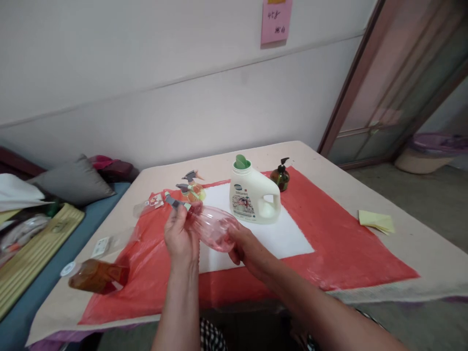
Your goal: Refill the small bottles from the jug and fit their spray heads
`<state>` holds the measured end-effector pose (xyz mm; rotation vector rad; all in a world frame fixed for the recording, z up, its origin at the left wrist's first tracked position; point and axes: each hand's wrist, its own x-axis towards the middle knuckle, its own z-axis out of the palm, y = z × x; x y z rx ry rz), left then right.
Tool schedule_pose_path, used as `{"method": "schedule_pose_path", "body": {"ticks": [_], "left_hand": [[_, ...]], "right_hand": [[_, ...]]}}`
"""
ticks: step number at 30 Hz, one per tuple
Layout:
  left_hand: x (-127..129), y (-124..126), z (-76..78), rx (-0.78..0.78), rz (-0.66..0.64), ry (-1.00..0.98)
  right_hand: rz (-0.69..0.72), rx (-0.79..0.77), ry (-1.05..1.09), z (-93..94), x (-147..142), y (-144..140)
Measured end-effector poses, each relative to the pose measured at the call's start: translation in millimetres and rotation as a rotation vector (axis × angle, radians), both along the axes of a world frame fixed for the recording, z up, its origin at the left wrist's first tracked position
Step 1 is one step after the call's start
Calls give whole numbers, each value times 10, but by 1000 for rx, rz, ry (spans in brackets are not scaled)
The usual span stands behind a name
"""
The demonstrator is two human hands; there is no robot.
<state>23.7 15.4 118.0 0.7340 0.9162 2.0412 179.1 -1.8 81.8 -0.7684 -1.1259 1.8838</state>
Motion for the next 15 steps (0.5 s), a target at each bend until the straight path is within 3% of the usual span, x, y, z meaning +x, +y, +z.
{"method": "schedule_pose_path", "body": {"ticks": [3,7,9,12,15], "left_hand": [[-8,12,-31,-22,37,-3],[119,-8,-78,-70,95,168],[262,-46,-82,-90,119,307],[477,-126,-61,-101,158,430],[580,-200,-48,-79,162,509]], "right_hand": [[56,14,-151,-2,23,32],[-279,469,-593,22,21,32],[-373,697,-759,2,-16,3],[-438,864,-919,-85,-67,-11],[-537,956,-948,-159,-42,40]]}}
